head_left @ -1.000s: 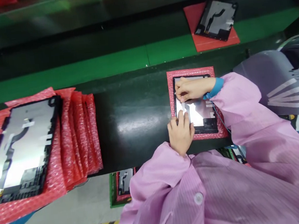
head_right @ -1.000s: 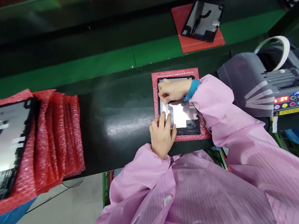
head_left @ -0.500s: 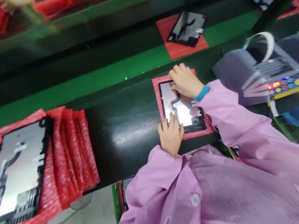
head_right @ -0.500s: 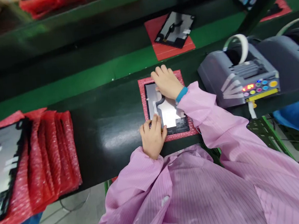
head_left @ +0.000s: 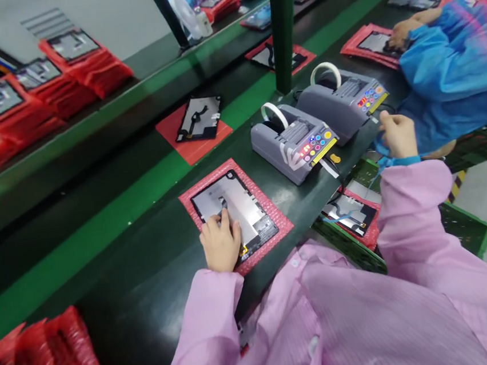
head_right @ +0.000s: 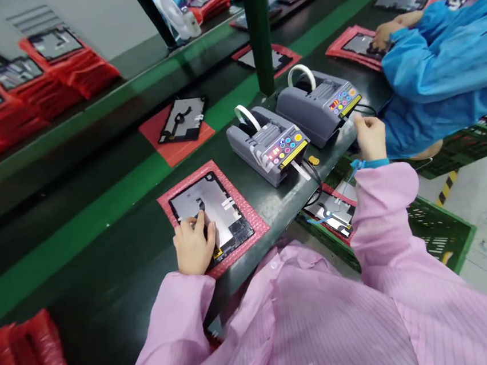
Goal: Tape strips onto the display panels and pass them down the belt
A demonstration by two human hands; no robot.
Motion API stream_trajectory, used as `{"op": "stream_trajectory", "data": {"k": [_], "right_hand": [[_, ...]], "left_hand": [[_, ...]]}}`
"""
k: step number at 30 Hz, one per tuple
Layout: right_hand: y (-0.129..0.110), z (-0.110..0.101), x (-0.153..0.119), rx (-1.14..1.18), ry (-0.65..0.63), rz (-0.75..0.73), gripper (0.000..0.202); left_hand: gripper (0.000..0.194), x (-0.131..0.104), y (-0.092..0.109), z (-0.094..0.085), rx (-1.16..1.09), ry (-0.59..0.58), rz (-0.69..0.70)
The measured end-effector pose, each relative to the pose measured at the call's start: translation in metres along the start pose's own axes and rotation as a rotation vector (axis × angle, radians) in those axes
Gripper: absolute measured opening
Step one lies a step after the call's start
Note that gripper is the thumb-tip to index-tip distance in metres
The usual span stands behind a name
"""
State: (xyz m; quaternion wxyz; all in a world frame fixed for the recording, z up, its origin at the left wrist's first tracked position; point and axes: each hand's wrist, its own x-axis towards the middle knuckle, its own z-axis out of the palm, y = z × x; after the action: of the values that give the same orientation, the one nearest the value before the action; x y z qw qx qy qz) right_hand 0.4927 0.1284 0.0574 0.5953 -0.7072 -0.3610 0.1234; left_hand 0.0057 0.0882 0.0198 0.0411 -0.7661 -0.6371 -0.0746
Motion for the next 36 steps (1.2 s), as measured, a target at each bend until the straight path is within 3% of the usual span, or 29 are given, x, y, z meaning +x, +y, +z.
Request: {"op": "stream_trajectory", "data": {"k": [2,4,8,9,11,14,16,19,22,25,36], "right_hand": [[0.007,0.005,0.015,-0.016,-0.019,0.180,0.034],[-0.001,0.007,0.011,-0.012,0.036,0.229,0.030],[-0.063,0.002,-0.051,0.042,0.178,0.040,0.027],[-0.085,0.004,-0.074,0.076,0.146,-0.049,0.023],[-0.126,0.019,-0.120,0.131,-0.003,-0.222,0.015],[-0.164,0.081,-0.175,0.087,-0.668,-0.325,0.015],[-0.164,0.140,-0.193,0.000,-0.924,-0.403,0.022],[-0.138,0.222,-0.201,-0.238,-1.024,-0.463,0.022],[-0.111,0.263,-0.202,-0.348,-1.087,-0.491,0.020],[-0.100,0.271,-0.207,-0.376,-1.081,-0.506,0.021],[-0.103,0.267,-0.220,-0.439,-0.985,-0.545,0.019]], "left_hand": [[0.051,0.000,0.000,0.000,0.002,0.002,-0.005],[0.051,0.000,0.000,0.000,-0.006,0.006,-0.009],[0.053,0.001,-0.002,-0.001,-0.027,-0.026,-0.006],[0.054,0.003,-0.003,-0.002,-0.034,-0.044,-0.002],[0.056,0.006,-0.005,-0.004,-0.048,-0.080,0.013],[0.058,0.011,-0.007,-0.007,-0.072,-0.117,0.035],[0.059,0.012,-0.008,-0.007,-0.086,-0.129,0.040],[0.058,0.012,-0.006,-0.007,-0.107,-0.128,0.039],[0.058,0.011,-0.005,-0.006,-0.135,-0.134,0.039],[0.058,0.011,-0.005,-0.007,-0.162,-0.154,0.040],[0.059,0.013,-0.005,-0.011,-0.179,-0.179,0.039]]}}
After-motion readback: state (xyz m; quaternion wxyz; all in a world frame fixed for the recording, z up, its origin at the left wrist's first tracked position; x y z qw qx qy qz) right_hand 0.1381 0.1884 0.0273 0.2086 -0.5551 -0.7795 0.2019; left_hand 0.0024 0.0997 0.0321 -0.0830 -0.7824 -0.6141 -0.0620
